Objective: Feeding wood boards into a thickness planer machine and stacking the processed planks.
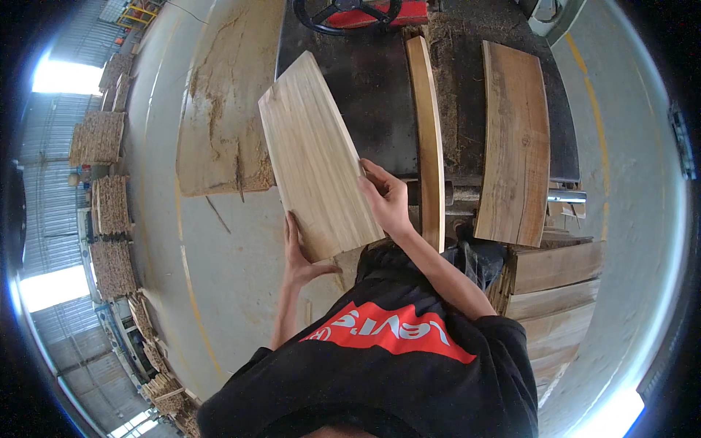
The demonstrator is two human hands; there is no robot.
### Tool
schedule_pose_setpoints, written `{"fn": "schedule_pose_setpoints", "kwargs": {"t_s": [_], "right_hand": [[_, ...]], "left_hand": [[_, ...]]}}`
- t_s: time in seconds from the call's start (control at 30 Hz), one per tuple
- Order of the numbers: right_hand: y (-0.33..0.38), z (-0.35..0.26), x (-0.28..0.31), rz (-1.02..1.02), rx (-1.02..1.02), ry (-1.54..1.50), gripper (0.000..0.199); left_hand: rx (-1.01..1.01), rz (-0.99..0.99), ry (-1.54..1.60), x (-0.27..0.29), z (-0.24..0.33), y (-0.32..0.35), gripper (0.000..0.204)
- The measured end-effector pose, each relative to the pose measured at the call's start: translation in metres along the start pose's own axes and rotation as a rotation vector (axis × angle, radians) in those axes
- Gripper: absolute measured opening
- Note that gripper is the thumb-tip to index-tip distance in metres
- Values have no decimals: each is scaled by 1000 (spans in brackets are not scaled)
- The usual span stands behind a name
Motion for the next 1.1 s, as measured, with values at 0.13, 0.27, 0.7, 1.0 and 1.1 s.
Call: {"fn": "schedule_pose_setpoints", "kwargs": {"t_s": [0.13,0.27,0.7,1.0,1.1], "right_hand": [[14,12,-1,-16,103,105,43],[24,29,2,19,60,201,40],[56,10,-22,-499,-537,804,87],[45,-25,-30,-408,49,1423,73],[42,-16,-28,-428,56,1472,69]], "left_hand": [[58,-24,-389,2,-11,-9,159],[17,3,-373,8,-22,-10,153],[-82,-135,-529,22,-27,-34,137],[-261,-115,-571,-24,-1,-67,134],[-315,-115,-570,-36,12,-80,131]]}}
Point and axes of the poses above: each hand's wrist, its own y-axis away from the middle knuckle, its own x-axis out of the back of the hand, z = x × y, the point moved 8 cm from there along -y, towards the middle knuckle, and after that the axes turned 10 degrees about -z, right-handed, at the moved point
